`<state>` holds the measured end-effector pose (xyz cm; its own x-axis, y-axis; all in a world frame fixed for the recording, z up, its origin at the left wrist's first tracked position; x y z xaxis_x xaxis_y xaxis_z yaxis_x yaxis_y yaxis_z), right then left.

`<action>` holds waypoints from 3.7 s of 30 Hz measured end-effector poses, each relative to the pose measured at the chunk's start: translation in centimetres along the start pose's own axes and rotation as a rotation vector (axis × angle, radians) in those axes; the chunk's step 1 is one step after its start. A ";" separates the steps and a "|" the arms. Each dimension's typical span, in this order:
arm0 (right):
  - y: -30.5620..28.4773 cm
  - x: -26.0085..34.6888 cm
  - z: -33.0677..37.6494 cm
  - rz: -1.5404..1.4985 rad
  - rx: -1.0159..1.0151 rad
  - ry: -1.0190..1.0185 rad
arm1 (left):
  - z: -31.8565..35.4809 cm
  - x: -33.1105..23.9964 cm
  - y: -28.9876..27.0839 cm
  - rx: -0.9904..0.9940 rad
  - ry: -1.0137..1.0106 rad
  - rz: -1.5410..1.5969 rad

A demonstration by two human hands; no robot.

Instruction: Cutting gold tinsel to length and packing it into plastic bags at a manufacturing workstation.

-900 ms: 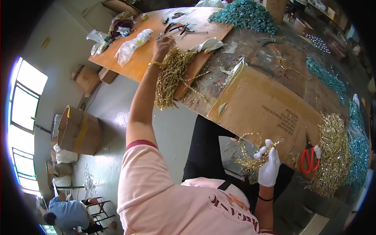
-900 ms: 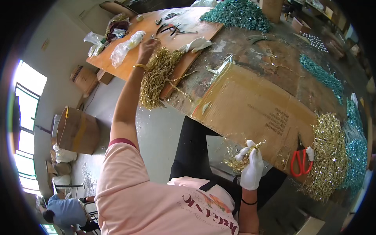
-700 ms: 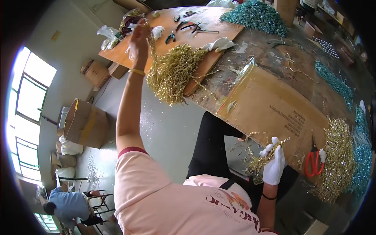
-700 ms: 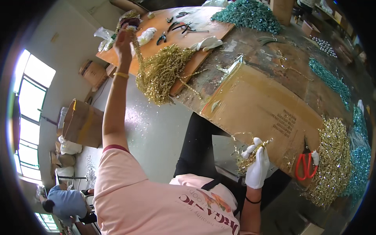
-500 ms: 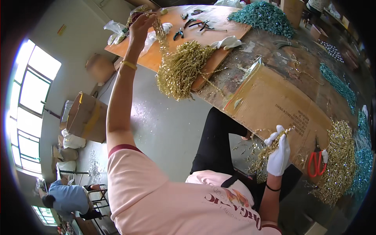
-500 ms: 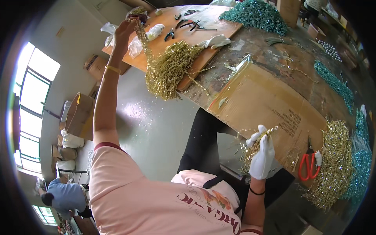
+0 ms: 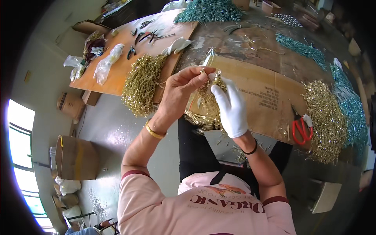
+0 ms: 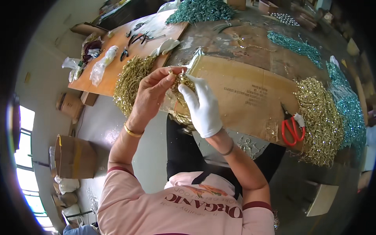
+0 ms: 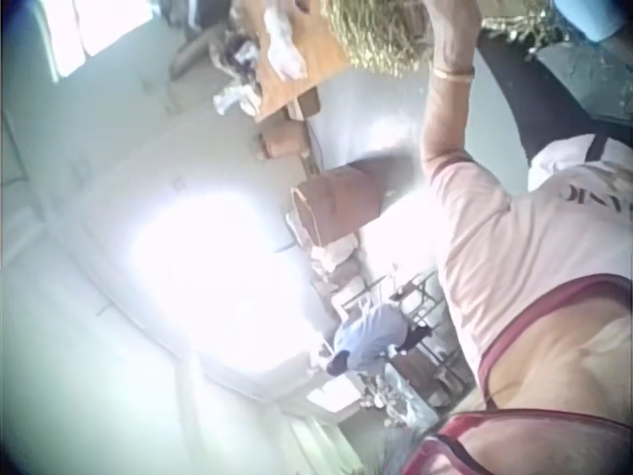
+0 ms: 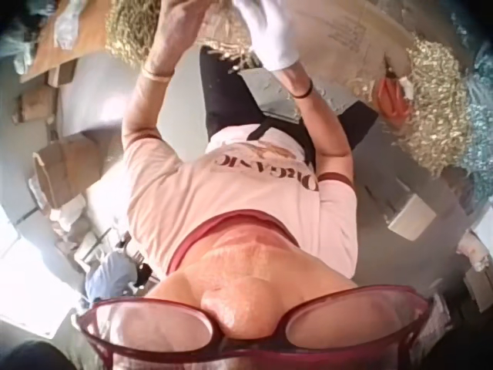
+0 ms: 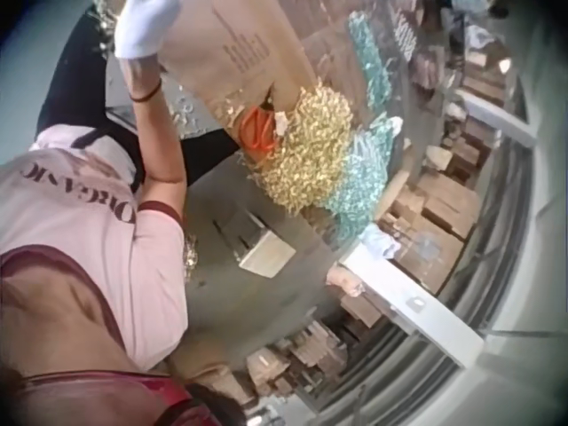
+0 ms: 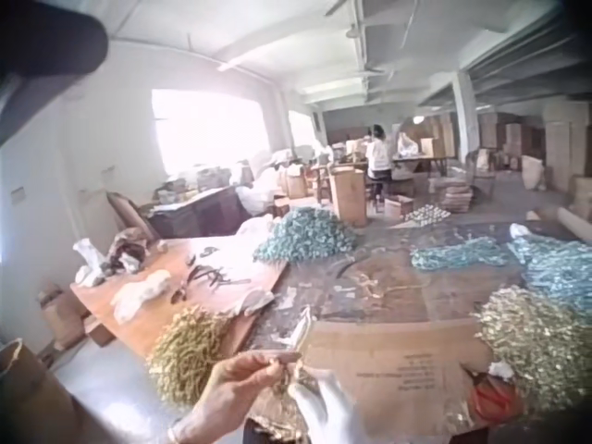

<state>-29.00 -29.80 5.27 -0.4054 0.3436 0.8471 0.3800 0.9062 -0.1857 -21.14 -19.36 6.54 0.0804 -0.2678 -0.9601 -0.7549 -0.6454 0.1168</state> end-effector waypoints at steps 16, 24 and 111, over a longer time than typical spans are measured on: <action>-1.4 -0.3 -1.3 0.490 0.144 -0.096 | -1.1 2.1 4.2 0.137 -0.086 0.165; 2.2 -3.1 -1.9 -0.348 0.535 0.123 | -6.0 -4.6 5.6 0.594 0.457 0.491; 29.0 -10.8 -4.2 0.036 0.648 0.288 | -3.1 4.7 -42.5 -0.422 -0.140 -1.130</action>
<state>-10.15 -8.28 -7.14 -0.1323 0.3784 0.9161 -0.2187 0.8903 -0.3993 13.36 4.59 -2.13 0.4656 0.6593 -0.5904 -0.0309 -0.6546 -0.7554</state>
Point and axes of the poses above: each hand's wrist, its own z-axis away from the middle knuckle, its own y-axis out of the palm, x = y × z, the point moved 8 cm from there along -z, towards the middle knuckle, and after that the axes turned 9 degrees about x, right-handed, at the moved point
